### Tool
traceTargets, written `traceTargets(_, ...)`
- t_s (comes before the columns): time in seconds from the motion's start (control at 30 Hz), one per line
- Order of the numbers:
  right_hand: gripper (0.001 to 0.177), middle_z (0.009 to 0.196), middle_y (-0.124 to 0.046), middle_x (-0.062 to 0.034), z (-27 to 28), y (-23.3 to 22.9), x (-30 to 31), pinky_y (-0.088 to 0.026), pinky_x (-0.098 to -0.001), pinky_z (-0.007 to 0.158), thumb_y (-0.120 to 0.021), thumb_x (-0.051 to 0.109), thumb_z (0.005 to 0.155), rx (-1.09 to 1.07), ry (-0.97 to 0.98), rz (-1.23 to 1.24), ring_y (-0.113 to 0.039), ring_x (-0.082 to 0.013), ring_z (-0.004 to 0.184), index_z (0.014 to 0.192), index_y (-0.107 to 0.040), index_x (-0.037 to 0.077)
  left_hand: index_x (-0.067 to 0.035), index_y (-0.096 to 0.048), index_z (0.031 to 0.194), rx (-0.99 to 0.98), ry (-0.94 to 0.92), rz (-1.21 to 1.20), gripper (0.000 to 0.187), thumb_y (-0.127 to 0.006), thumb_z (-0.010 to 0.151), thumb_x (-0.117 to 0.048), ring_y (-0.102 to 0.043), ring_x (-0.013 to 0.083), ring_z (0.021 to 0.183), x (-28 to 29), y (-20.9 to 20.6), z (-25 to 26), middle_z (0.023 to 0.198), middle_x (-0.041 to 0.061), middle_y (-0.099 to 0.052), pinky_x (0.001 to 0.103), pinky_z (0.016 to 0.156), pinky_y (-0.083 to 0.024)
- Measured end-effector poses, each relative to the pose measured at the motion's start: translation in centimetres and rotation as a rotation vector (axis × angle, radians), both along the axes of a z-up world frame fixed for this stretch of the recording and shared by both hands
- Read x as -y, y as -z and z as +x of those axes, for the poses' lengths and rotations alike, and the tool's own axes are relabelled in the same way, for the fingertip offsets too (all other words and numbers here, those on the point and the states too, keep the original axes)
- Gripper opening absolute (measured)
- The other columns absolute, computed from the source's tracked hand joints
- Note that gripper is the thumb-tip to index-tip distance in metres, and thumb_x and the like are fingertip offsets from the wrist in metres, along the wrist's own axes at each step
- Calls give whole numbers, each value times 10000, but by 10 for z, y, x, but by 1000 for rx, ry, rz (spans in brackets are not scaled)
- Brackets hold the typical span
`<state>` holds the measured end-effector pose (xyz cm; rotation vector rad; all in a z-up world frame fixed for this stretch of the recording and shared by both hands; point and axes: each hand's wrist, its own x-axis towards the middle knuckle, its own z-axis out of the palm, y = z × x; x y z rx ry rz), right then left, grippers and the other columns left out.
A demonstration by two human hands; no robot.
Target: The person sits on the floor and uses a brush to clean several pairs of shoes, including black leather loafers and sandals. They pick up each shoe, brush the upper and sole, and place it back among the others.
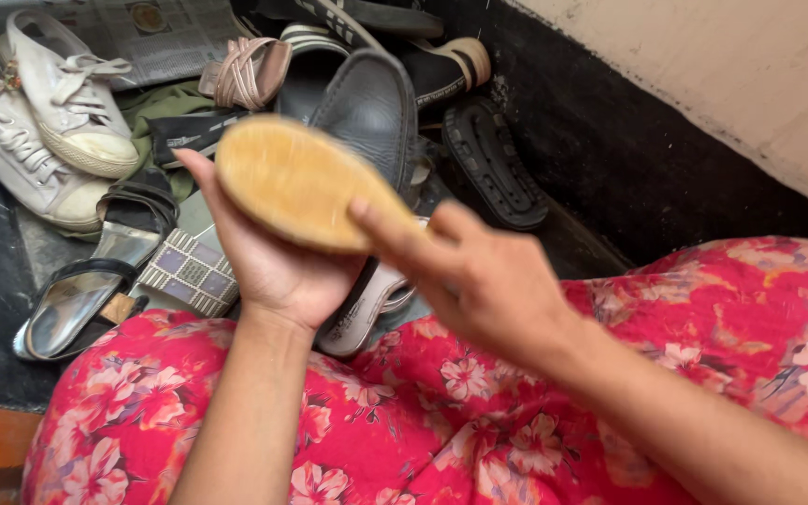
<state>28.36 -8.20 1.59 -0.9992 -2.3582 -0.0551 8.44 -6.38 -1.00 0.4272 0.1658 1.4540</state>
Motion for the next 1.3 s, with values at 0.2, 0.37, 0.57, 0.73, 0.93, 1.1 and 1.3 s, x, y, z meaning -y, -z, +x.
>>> traceTargets(0.2,495,822,-584,-58,2,-15,-28,-498,-391,532,-682,165,1020,-72,227,174,-598,-232,614,1474,-577,334,-60,-428,1591,123,111,64,1177,-478,765,-897,-500,312,1428,4,1,2,1550,132,-537,505,1257,-376)
traceTargets(0.37,547,784,-564,-52,-10,-3,14,-474,-413,481,-685,215,965,-47,-57,-61,-582,-220,541,1477,-544,343,-97,-427,1536,27,-46,47,1121,-543,757,-894,-480,334,1396,3,0,3,1520,125,-486,577,1206,-391)
traceTargets(0.57,523,807,-577,-90,8,-15,-28,-507,-447,536,-675,259,1041,-18,338,113,-614,-290,603,1526,-505,353,13,-393,1578,191,135,20,1239,-516,751,-901,-465,352,1457,5,2,-2,1615,183,-456,529,1258,-347)
traceTargets(0.73,572,883,-657,-40,0,13,4,-557,-397,545,-648,196,968,-38,84,-54,-674,-253,630,1496,-500,360,-62,-417,1556,-50,48,15,1265,-596,661,-937,-470,314,1473,-8,16,2,1616,107,-467,548,1244,-369)
traceTargets(0.93,571,859,-625,-53,-12,13,9,-538,-371,430,-634,209,996,123,138,-154,-648,-228,530,1508,-469,404,-68,-423,1536,63,-115,0,1178,-645,698,-865,-478,301,1408,-4,14,-15,1527,120,-499,533,1232,-373)
traceTargets(1.1,588,968,-686,-84,12,2,-35,-549,-413,641,-653,202,1023,-102,276,36,-691,-281,763,1554,-450,354,77,-371,1551,492,240,60,1248,-544,764,-876,-429,374,1424,1,-8,-6,1570,220,-439,546,1211,-353)
traceTargets(1.3,437,1245,-690,-167,14,16,-18,-600,-412,831,-589,171,1151,-353,69,105,-735,-295,1041,1539,-388,180,21,-428,1520,-40,79,149,913,-642,906,-619,-538,294,1357,-14,-10,3,1484,160,-533,476,1202,-427)
